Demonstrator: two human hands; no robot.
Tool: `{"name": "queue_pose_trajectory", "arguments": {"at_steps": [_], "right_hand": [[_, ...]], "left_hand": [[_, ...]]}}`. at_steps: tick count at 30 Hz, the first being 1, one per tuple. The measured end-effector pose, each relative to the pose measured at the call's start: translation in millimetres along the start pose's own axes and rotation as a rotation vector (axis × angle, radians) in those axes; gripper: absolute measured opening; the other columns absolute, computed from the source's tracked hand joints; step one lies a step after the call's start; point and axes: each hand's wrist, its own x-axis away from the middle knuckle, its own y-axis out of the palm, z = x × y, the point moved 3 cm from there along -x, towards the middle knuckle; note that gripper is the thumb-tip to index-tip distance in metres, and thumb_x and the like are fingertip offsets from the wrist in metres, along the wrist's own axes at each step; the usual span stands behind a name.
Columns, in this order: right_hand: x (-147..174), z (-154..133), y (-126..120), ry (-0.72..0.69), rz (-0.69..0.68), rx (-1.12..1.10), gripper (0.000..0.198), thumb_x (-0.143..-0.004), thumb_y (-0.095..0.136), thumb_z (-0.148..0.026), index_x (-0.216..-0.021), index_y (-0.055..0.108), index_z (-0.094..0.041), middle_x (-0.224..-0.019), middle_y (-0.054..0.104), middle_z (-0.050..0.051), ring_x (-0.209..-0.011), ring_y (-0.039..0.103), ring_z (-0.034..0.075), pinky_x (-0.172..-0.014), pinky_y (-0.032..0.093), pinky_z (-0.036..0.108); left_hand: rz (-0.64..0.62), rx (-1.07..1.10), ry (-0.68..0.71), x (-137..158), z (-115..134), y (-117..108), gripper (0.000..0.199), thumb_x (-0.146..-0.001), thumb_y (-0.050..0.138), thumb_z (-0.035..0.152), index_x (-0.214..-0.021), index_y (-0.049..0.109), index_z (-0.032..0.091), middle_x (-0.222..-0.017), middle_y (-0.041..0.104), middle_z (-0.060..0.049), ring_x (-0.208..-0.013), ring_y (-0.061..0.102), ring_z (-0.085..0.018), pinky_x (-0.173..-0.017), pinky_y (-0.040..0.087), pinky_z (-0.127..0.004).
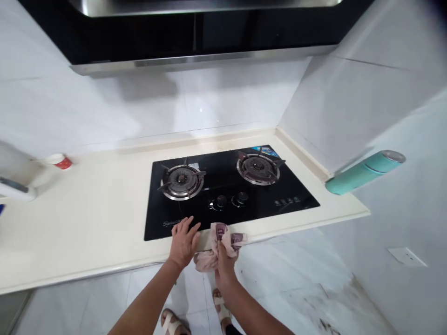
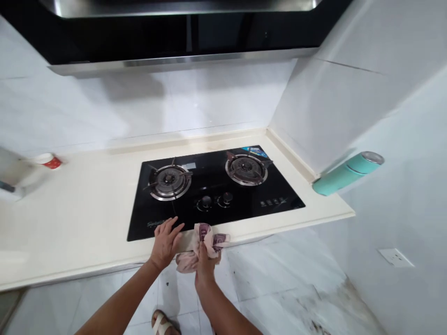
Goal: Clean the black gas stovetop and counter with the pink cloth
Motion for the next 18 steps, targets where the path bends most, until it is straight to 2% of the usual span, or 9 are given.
{"name": "queue_pose_trajectory", "arguments": {"at_steps": [2,3,5,6,8,10,12,15,18], "right_hand": [[22,-6,-4,0.117,-0.04,-0.021,0.064,-0.072,0.072,-0.058,-0.122,0.058,-0.021,-0.102,0.074,0.006,-0.096,0.071,0.025,-0.083,0.058,0.04],[31,-13,-10,0.174,-0.102,0.006,0.063,-0.068,0.077,-0.055,-0.118,0.062,-0.019,-0.103,0.074,0.008,-0.097,0.071,0.027,-0.085,0.058,0.04],[39,-35,-29,0.154,-0.192,0.113,0.06,-0.07,0.077,-0.052,-0.119,0.062,-0.02,-0.114,0.071,0.01,-0.108,0.067,0.029,-0.092,0.055,0.041],[37,-49,-40,0.084,-0.172,0.204,0.063,-0.071,0.077,-0.052,-0.123,0.06,-0.021,-0.117,0.07,0.01,-0.11,0.066,0.03,-0.092,0.054,0.043],[22,-75,-57,-0.128,-0.045,0.443,0.07,-0.069,0.077,-0.054,-0.128,0.054,-0.024,-0.126,0.063,0.011,-0.115,0.062,0.033,-0.093,0.053,0.048],[-3,-94,-55,-0.388,0.065,0.742,0.071,-0.064,0.078,-0.056,-0.124,0.056,-0.025,-0.136,0.054,0.013,-0.122,0.054,0.038,-0.097,0.048,0.055],[-27,-97,-36,-0.617,0.128,1.026,0.064,-0.062,0.078,-0.057,-0.114,0.062,-0.023,-0.139,0.047,0.017,-0.127,0.044,0.045,-0.101,0.039,0.063],[-42,-66,15,-0.769,0.169,1.272,0.055,-0.071,0.071,-0.054,-0.113,0.064,-0.02,-0.133,0.049,0.024,-0.125,0.039,0.052,-0.096,0.032,0.072],[-23,-12,75,-0.77,-0.039,1.339,0.042,-0.085,0.057,-0.038,-0.124,0.06,-0.022,-0.131,0.053,0.023,-0.127,0.041,0.047,-0.097,0.032,0.069]], "left_hand": [[0.02,0.07,-0.01,7,-2,-2,0.033,-0.098,0.044,0.03,-0.123,0.065,0.026,-0.14,0.056,-0.01,-0.134,0.044,-0.027,-0.107,0.036,-0.049],[0.028,0.11,-0.014,12,-2,-4,0.032,-0.098,0.044,0.03,-0.121,0.066,0.025,-0.137,0.058,-0.01,-0.133,0.045,-0.027,-0.107,0.036,-0.049],[0.038,0.201,-0.029,24,-2,-10,0.031,-0.098,0.044,0.031,-0.119,0.067,0.024,-0.132,0.061,-0.01,-0.131,0.047,-0.026,-0.108,0.037,-0.05],[0.046,0.249,-0.044,30,-2,-13,0.032,-0.098,0.044,0.032,-0.119,0.066,0.024,-0.13,0.061,-0.01,-0.13,0.047,-0.026,-0.108,0.038,-0.05],[0.085,0.343,-0.086,40,1,-22,0.033,-0.099,0.043,0.033,-0.122,0.064,0.023,-0.129,0.06,-0.011,-0.129,0.048,-0.025,-0.109,0.038,-0.051],[0.159,0.422,-0.137,46,4,-31,0.034,-0.1,0.04,0.032,-0.127,0.06,0.023,-0.133,0.056,-0.013,-0.129,0.048,-0.025,-0.109,0.039,-0.052],[0.22,0.47,-0.153,47,7,-40,0.037,-0.1,0.04,0.032,-0.133,0.054,0.023,-0.14,0.05,-0.014,-0.132,0.044,-0.025,-0.11,0.039,-0.053],[0.218,0.488,-0.08,42,10,-49,0.043,-0.098,0.046,0.035,-0.139,0.047,0.025,-0.149,0.041,-0.015,-0.139,0.037,-0.027,-0.113,0.035,-0.055],[0.185,0.482,-0.047,34,5,-51,0.045,-0.095,0.051,0.039,-0.138,0.049,0.024,-0.151,0.038,-0.015,-0.14,0.036,-0.029,-0.113,0.034,-0.055]]}}
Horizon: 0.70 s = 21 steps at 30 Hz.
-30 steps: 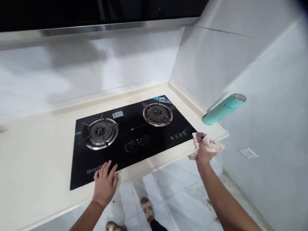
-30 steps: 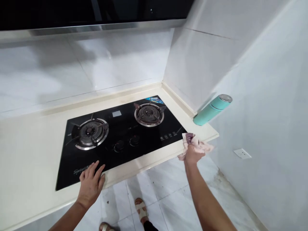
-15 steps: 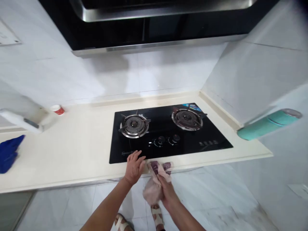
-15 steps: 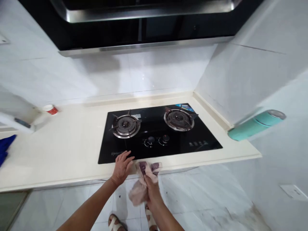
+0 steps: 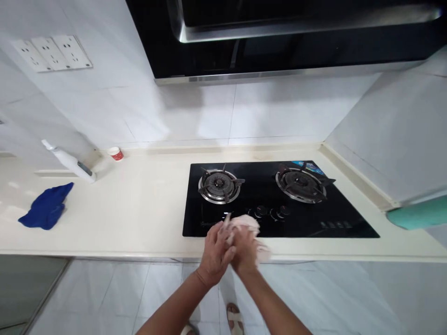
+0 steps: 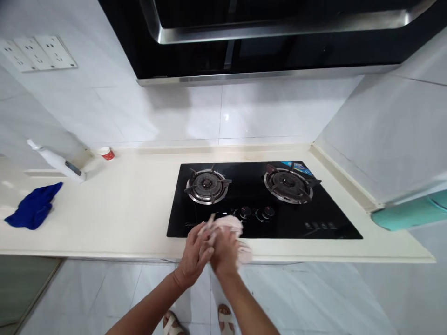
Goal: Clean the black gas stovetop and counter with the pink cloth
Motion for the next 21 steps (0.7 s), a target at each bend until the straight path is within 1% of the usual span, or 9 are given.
{"name": "queue_pose_trajectory", "arguments": {"at_steps": [3,5,6,8,11,12,14,17,21], "right_hand": [[19,-53,28,-0.205,-0.181,-0.144,0.049,-0.089,0.049,-0.028,-0.138,0.051,-0.028,-0.138,0.053,0.015,-0.133,0.04,0.039,-0.106,0.028,0.065],[21,-64,18,-0.374,-0.302,-0.269,0.057,-0.086,0.055,-0.033,-0.142,0.047,-0.028,-0.146,0.046,0.012,-0.134,0.04,0.035,-0.11,0.03,0.058],[17,-57,4,-0.421,-0.33,-0.32,0.058,-0.085,0.057,-0.035,-0.142,0.048,-0.028,-0.149,0.042,0.011,-0.133,0.042,0.033,-0.11,0.033,0.054],[-1,-17,-35,-0.386,-0.279,-0.364,0.047,-0.087,0.055,-0.037,-0.133,0.057,-0.028,-0.151,0.039,0.01,-0.129,0.047,0.029,-0.106,0.04,0.047],[-33,79,-93,-0.127,0.126,-0.173,0.032,-0.093,0.043,-0.038,-0.102,0.07,-0.024,-0.123,0.058,0.013,-0.116,0.053,0.03,-0.103,0.04,0.049],[-40,108,-105,-0.048,0.234,-0.074,0.034,-0.093,0.042,-0.04,-0.099,0.07,-0.021,-0.118,0.059,0.015,-0.114,0.053,0.031,-0.101,0.04,0.05],[-48,151,-113,0.036,0.315,0.111,0.04,-0.092,0.041,-0.043,-0.101,0.069,-0.016,-0.118,0.057,0.019,-0.116,0.05,0.035,-0.098,0.039,0.053],[-48,173,-101,0.023,0.318,0.273,0.042,-0.093,0.039,-0.042,-0.109,0.064,-0.013,-0.123,0.057,0.02,-0.123,0.046,0.035,-0.101,0.035,0.053],[-44,170,-91,-0.009,0.318,0.302,0.037,-0.093,0.04,-0.04,-0.112,0.06,-0.016,-0.124,0.059,0.015,-0.125,0.045,0.032,-0.103,0.031,0.05]], "left_hand": [[0.005,-0.07,-0.117,-6,-16,-5,0.041,-0.095,0.051,0.039,-0.134,0.055,0.024,-0.145,0.048,-0.013,-0.136,0.041,-0.03,-0.112,0.033,-0.056],[0.003,-0.116,-0.215,-4,-29,-9,0.039,-0.097,0.046,0.038,-0.133,0.056,0.025,-0.14,0.054,-0.012,-0.134,0.044,-0.029,-0.111,0.034,-0.055],[0.008,-0.144,-0.254,-1,-35,-11,0.04,-0.098,0.044,0.037,-0.134,0.056,0.026,-0.14,0.055,-0.012,-0.134,0.045,-0.028,-0.11,0.034,-0.055],[0.031,-0.24,-0.3,9,-42,-14,0.044,-0.094,0.051,0.04,-0.136,0.054,0.026,-0.146,0.049,-0.013,-0.136,0.041,-0.033,-0.108,0.033,-0.058],[0.031,-0.443,-0.288,21,-38,-11,0.068,-0.074,0.075,0.042,-0.137,0.053,0.027,-0.152,0.039,-0.016,-0.137,0.031,-0.047,-0.102,0.031,-0.067],[0.002,-0.482,-0.26,21,-34,-7,0.07,-0.069,0.078,0.039,-0.134,0.055,0.027,-0.149,0.041,-0.017,-0.133,0.033,-0.048,-0.101,0.031,-0.068],[-0.071,-0.5,-0.179,13,-23,5,0.059,-0.068,0.075,0.028,-0.125,0.061,0.026,-0.137,0.051,-0.015,-0.124,0.043,-0.043,-0.101,0.034,-0.064],[-0.167,-0.465,-0.056,-18,-4,29,0.043,-0.073,0.065,0.017,-0.115,0.064,0.026,-0.125,0.058,-0.01,-0.111,0.051,-0.032,-0.104,0.037,-0.055],[-0.222,-0.45,-0.049,-85,6,67,0.05,-0.081,0.053,0.013,-0.129,0.057,0.026,-0.137,0.053,-0.007,-0.117,0.048,-0.028,-0.103,0.041,-0.047]]}}
